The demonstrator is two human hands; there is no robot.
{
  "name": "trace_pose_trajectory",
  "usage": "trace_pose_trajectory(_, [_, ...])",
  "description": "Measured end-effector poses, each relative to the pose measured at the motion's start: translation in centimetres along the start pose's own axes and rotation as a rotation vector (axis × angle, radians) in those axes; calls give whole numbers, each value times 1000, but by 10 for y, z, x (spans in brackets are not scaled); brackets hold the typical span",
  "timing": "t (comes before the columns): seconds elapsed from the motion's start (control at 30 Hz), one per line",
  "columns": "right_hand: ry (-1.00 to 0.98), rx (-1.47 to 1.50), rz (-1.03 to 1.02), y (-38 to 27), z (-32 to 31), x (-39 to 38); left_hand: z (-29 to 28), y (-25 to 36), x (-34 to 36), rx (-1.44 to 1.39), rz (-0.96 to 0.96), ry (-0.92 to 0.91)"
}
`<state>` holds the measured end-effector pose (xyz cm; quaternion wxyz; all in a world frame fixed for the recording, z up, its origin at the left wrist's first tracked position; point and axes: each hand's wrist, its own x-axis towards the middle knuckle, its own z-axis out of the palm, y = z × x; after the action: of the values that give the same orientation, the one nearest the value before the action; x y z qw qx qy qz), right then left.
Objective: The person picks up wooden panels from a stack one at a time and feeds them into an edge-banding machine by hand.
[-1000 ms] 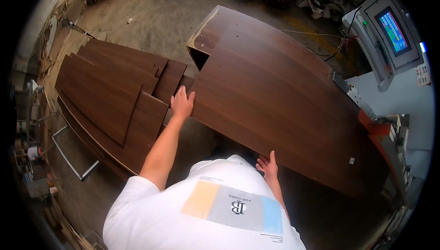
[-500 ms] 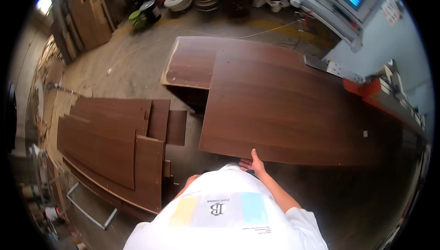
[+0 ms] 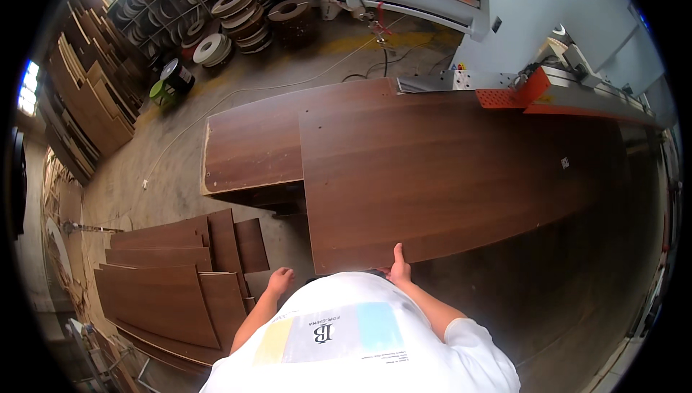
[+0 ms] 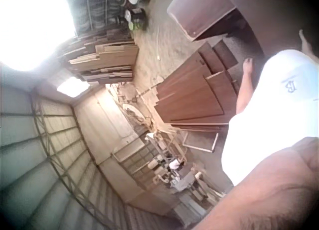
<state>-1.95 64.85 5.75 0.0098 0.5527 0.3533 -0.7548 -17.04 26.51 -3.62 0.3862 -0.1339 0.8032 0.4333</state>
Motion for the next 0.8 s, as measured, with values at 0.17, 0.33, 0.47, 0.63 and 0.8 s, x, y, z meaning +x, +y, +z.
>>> trace_pose_trajectory(0.17, [75, -5, -31, -21, -43, 13, 59, 75, 12, 203, 80, -71])
trace_pose_trajectory(0.33, [92, 135, -63, -50, -72, 10, 122, 102, 8, 231, 181, -148])
trace_pose_trajectory(0.47, [142, 244, -77, -78, -89, 6, 163, 100, -10, 458, 265, -170])
trace_pose_trajectory(0.63, [208, 269, -11, -93, -130, 21, 189, 71, -32, 506, 236, -209])
trace_pose_trajectory(0.8, [328, 247, -99, -112, -152, 21, 191, 42, -51, 291, 155, -13])
